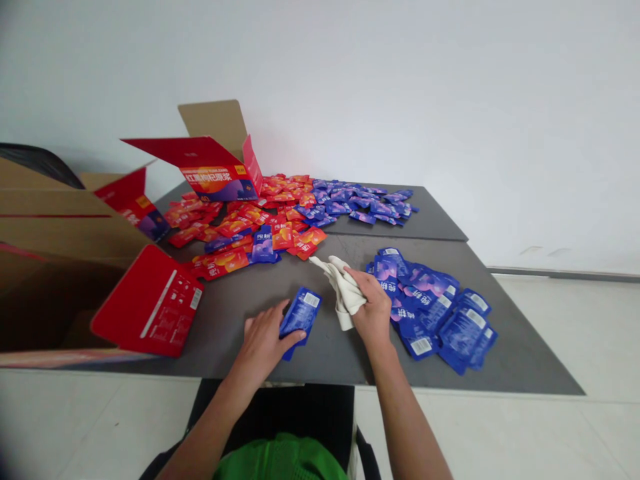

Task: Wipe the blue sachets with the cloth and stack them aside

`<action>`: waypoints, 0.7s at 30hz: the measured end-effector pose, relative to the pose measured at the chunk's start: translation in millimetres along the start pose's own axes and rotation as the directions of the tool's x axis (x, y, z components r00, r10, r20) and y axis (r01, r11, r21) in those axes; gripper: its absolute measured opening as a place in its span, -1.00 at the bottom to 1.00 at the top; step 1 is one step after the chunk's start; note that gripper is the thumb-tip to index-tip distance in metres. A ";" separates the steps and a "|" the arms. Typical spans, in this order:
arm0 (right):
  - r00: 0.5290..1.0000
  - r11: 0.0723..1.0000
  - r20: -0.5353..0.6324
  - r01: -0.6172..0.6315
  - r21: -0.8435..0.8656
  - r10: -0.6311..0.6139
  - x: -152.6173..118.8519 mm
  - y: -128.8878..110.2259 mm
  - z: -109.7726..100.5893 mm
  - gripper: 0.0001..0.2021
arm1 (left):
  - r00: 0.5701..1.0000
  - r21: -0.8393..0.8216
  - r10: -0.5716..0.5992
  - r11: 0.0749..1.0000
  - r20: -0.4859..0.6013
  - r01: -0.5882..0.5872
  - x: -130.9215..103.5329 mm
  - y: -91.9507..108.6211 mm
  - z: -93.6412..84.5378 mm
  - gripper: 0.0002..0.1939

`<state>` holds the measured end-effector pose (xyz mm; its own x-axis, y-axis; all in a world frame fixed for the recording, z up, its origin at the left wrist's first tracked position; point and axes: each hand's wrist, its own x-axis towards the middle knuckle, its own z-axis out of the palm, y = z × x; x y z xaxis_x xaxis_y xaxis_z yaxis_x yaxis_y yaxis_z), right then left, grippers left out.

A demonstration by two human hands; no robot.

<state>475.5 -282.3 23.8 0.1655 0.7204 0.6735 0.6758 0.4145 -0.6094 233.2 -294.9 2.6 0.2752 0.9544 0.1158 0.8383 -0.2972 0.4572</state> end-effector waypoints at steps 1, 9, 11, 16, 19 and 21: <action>1.000 1.000 -0.006 -0.002 0.000 0.002 0.3 0.3 -0.7 -0.70 | 1.000 -0.047 0.021 0.999 -0.015 -0.021 -0.7 0.8 0.4 -0.43; 0.999 1.000 -0.037 -0.016 0.006 0.016 1.4 0.6 -5.0 -0.72 | 0.934 -0.132 0.225 0.954 -0.279 -0.270 -24.2 13.6 -14.5 -0.72; 0.999 1.000 -0.031 -0.011 0.007 0.011 1.2 -0.4 -4.9 -0.72 | 0.935 -0.082 0.292 0.946 -0.201 -0.313 -31.6 13.2 -17.4 -0.75; 1.000 1.000 -0.010 0.013 0.021 -0.013 2.3 1.0 -3.8 -0.73 | 0.910 -0.026 0.415 0.909 -0.008 -0.415 -57.9 4.0 -16.8 -0.63; 0.999 0.999 0.027 0.023 0.035 -0.024 2.2 -1.4 -5.1 -0.73 | 0.899 0.012 0.437 0.899 -0.022 -0.437 -73.9 -8.5 -14.4 -0.53; 0.996 0.999 0.086 0.021 0.050 -0.025 -1.6 -10.1 -5.0 -0.72 | 0.895 0.042 0.444 0.896 -0.051 -0.442 -79.7 -17.7 -13.8 -0.50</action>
<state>472.0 -290.5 31.0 0.0861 0.7545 0.6506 0.6427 0.4569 -0.6150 190.0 -365.4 -2.6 0.5940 0.7235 0.3517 0.6491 -0.6893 0.3218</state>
